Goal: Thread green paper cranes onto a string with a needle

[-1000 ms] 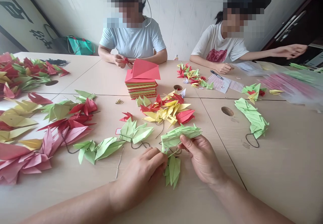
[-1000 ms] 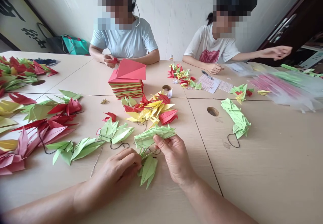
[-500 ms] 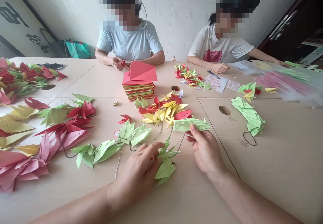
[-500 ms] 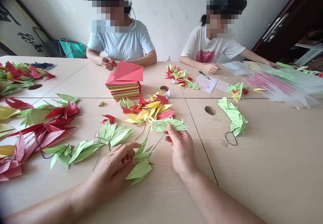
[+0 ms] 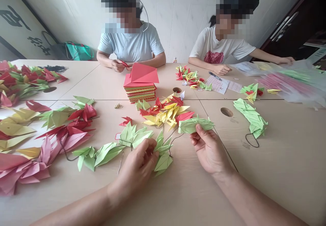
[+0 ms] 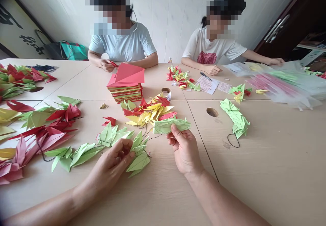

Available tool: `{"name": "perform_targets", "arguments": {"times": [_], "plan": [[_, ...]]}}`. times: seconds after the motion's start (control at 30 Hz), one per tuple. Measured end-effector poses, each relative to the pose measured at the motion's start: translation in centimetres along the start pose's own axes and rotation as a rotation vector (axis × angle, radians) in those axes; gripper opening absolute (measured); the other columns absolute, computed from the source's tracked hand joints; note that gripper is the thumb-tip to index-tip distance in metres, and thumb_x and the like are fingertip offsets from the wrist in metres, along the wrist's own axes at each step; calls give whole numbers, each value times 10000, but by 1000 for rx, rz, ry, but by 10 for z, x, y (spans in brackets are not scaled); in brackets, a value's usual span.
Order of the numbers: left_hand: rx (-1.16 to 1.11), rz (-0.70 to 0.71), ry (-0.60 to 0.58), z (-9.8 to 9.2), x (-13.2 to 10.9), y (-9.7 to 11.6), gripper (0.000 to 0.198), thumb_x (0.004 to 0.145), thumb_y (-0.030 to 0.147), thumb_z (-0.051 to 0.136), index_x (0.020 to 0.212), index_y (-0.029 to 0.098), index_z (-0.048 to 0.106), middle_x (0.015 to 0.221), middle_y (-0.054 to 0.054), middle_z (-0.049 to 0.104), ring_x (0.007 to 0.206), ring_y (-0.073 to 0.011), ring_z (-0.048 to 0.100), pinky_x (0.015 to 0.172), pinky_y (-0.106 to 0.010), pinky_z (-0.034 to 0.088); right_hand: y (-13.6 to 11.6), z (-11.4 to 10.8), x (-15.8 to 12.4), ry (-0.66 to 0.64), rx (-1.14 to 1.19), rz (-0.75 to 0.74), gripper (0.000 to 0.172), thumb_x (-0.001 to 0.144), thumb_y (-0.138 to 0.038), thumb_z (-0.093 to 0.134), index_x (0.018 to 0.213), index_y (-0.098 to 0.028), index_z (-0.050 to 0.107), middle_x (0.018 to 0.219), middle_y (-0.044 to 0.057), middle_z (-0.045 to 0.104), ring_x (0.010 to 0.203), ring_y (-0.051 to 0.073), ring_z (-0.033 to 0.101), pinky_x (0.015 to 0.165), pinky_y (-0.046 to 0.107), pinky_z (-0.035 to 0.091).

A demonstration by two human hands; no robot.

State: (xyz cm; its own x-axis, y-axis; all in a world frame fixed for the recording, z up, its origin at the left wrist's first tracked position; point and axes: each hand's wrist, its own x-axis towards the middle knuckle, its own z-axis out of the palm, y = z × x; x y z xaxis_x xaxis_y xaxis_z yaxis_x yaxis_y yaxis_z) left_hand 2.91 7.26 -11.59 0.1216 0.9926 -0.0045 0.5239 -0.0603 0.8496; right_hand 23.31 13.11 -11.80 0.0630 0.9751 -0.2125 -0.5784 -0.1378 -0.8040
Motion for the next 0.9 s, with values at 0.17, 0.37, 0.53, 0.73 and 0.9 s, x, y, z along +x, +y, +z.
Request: {"name": "perform_targets", "arguments": {"times": [0.17, 0.37, 0.53, 0.73, 0.9], "plan": [[-30, -8, 10, 1, 1, -2, 127, 917, 337, 451, 844, 237, 426, 728, 43, 423, 628, -128, 390, 557, -244, 357, -2, -5, 7, 26, 3, -17, 248, 586, -313, 902, 705, -207, 712, 731, -48, 659, 628, 55, 575, 465, 118, 470], [-19, -75, 8, 3, 0, -4, 115, 879, 343, 494, 844, 238, 462, 725, 32, 458, 650, -144, 430, 588, -262, 384, -7, -6, 7, -56, -20, 109, 338, 552, -341, 915, 792, -219, 710, 818, -29, 702, 707, 95, 649, 526, 150, 557], [-34, -115, 8, 3, 1, -4, 106, 852, 337, 511, 869, 233, 504, 745, 19, 503, 659, -149, 462, 608, -269, 410, -15, -4, 6, -135, -32, 339, 405, 486, -361, 933, 706, -195, 637, 625, -69, 625, 398, 15, 501, 313, 77, 354], [-50, -88, 37, 3, 0, -5, 89, 851, 287, 493, 909, 232, 532, 775, 10, 530, 681, -150, 502, 613, -261, 420, -17, -5, 8, -201, -135, 262, 375, 593, -384, 879, 609, -181, 564, 428, -124, 386, 329, -3, 169, 304, 132, 179], [-25, -18, 94, 1, 0, -3, 98, 878, 280, 479, 929, 226, 543, 795, 5, 539, 682, -142, 516, 614, -253, 437, -14, -11, 10, -95, -564, -237, 188, 682, -319, 822, 698, -225, 660, 508, -78, 443, 448, 83, 330, 448, 221, 322]]}}
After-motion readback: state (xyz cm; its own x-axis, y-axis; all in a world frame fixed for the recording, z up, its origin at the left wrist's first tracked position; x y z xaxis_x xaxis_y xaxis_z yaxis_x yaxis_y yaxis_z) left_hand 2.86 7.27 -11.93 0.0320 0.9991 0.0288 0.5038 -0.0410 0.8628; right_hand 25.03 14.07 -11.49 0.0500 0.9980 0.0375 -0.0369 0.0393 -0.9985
